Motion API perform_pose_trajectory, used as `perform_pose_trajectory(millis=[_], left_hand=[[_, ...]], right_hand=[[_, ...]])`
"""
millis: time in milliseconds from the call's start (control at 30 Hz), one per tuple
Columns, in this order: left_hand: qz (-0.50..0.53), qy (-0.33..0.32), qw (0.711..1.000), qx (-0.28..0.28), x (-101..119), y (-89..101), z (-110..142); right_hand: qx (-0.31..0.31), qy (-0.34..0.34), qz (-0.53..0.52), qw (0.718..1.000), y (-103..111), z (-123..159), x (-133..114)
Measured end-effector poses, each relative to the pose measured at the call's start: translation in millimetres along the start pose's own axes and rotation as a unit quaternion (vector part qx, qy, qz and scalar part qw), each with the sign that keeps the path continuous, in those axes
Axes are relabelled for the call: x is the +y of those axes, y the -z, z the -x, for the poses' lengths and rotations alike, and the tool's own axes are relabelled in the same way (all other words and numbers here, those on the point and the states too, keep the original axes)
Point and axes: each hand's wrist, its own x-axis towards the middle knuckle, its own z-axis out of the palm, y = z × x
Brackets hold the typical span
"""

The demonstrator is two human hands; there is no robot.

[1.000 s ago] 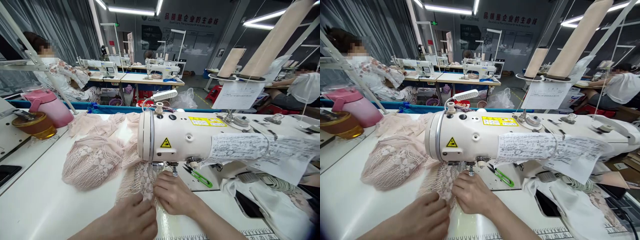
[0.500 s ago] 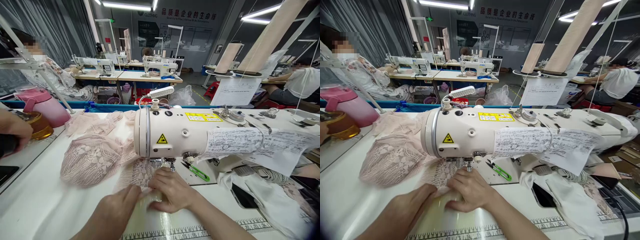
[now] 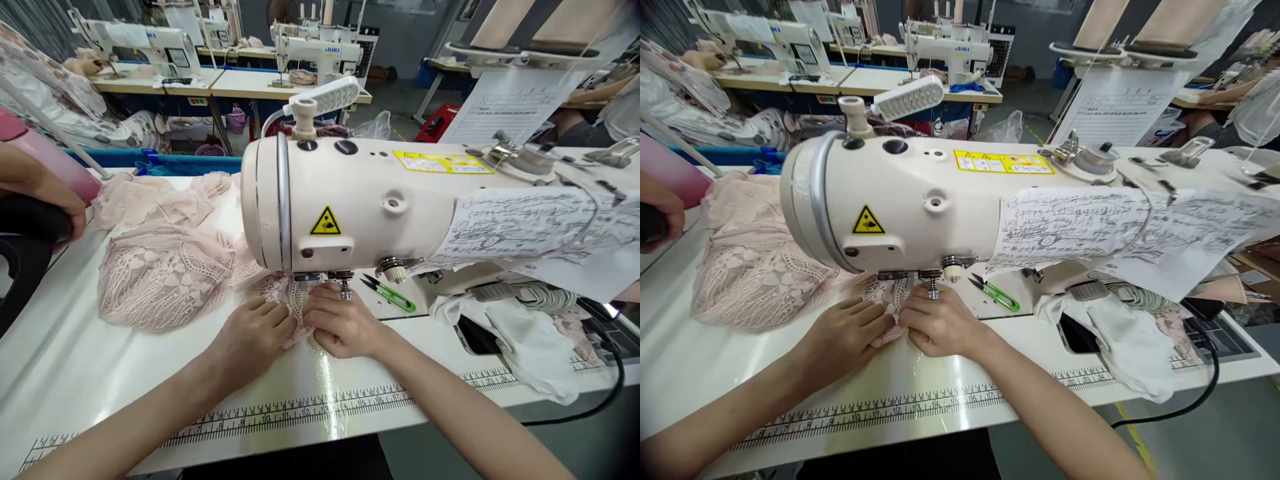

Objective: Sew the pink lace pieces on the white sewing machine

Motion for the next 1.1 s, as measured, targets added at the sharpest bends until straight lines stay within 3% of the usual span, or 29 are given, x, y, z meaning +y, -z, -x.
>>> perform_pose_trajectory(millis=[67, 233, 467, 667, 800, 1100], left_hand=[[-0.033, -0.033, 0.998, 0.032, 1.1, -1.2, -0.1], [-0.066, -0.054, 0.996, 0.034, 3.1, 0.0, 3.5], [-0.071, -0.049, 0.995, 0.045, 2.5, -0.9, 7.1], [-0.111, -0.043, 0.991, 0.055, 2.4, 4.6, 5.1], [-0.089, -0.032, 0.993, 0.071, -1.1, -1.8, 5.3], [-0.025, 0.032, 0.999, -0.014, -13.4, -29.2, 23.6]], right_hand=[[-0.022, -0.020, -0.021, 0.999, 2.9, -0.7, 0.4], [-0.113, -0.068, -0.025, 0.991, 5.6, -0.9, 3.2], [-0.064, -0.034, -0.028, 0.997, 2.8, 5.4, 5.8], [-0.089, -0.020, -0.067, 0.994, 8.2, 6.9, 11.4], [-0.075, -0.017, -0.072, 0.994, 7.6, 6.9, 14.1], [-0.081, -0.039, -0.019, 0.996, -0.8, 10.8, 8.2]])
